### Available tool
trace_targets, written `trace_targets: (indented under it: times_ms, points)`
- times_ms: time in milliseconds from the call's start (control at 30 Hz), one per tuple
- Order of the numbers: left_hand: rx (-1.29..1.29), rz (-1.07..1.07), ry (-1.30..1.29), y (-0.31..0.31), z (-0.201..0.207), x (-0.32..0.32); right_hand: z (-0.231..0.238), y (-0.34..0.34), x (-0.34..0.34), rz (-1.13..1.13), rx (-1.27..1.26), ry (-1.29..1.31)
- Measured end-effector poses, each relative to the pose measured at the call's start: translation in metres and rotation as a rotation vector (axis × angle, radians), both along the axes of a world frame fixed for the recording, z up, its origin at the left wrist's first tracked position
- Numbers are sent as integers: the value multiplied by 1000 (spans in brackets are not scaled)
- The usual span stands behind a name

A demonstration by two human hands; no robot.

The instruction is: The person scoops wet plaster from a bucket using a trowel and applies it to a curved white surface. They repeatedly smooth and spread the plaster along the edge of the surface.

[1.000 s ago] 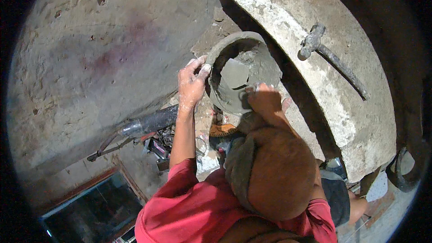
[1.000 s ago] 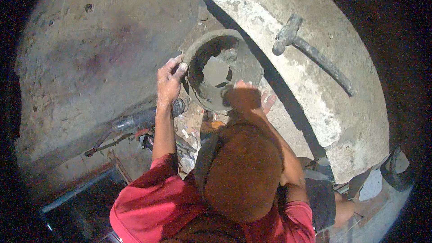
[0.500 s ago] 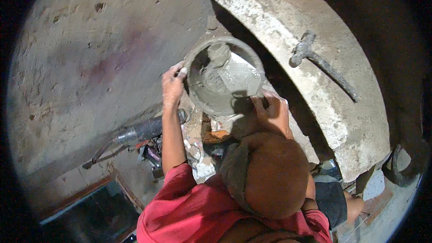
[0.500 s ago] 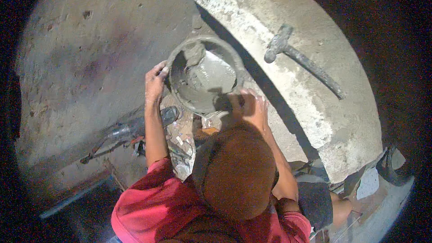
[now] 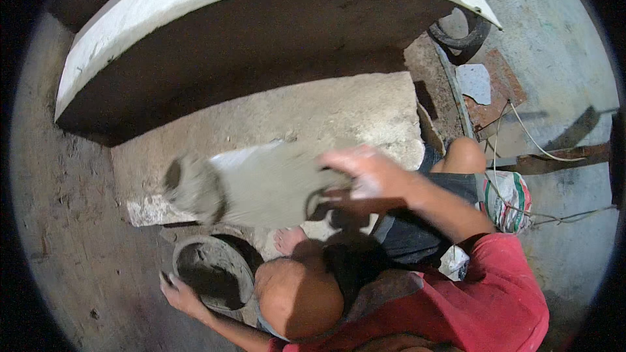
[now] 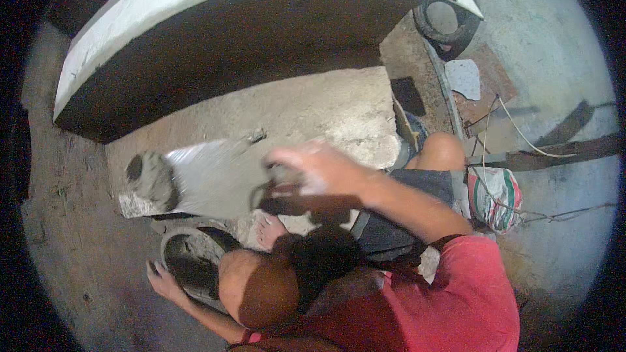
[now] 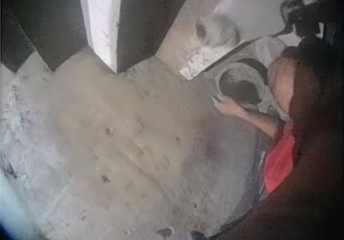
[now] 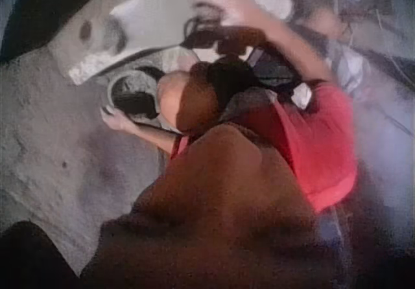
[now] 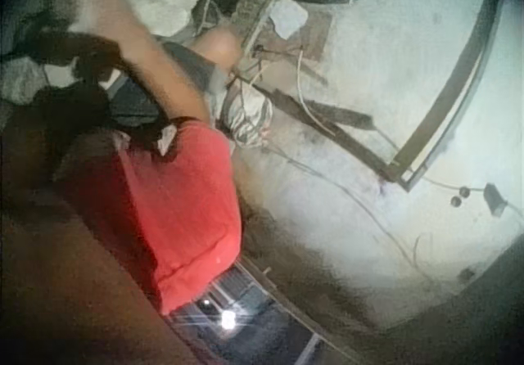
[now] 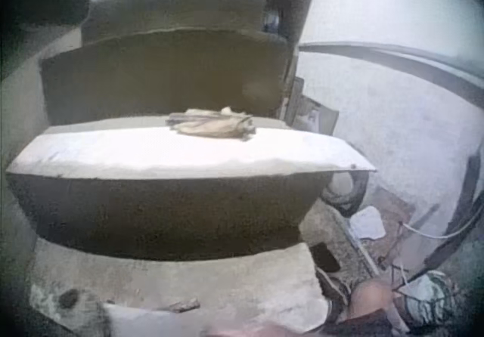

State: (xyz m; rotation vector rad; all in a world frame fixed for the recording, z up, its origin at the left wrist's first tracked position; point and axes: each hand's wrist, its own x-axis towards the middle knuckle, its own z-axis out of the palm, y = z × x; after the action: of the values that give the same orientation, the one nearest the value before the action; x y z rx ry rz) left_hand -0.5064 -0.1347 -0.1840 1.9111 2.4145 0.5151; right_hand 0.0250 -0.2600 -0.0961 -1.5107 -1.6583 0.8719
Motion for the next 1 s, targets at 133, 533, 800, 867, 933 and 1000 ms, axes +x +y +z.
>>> trace_targets:
  times_ms: [133,533,800,867,933,1000]
  points:
    - [148,-749,-250,21,42,179,36,-40,99,-177,195,-358]
    - [-21,-1862,15,-11,-24,522,-12,-93,284,-373,21,-745]
    - [-56,-1923,15,-2,-25,558,-42,-70,374,-347,-50,-954]
    - [-63,-1926,25,-2,-24,558,-51,-64,398,-388,-44,-953]
    - [-75,-1927,50,-2,-22,558,-54,-57,427,-447,-203,-825]
    - [-98,-1925,73,-2,-20,558,-48,-51,459,-522,-534,-874]
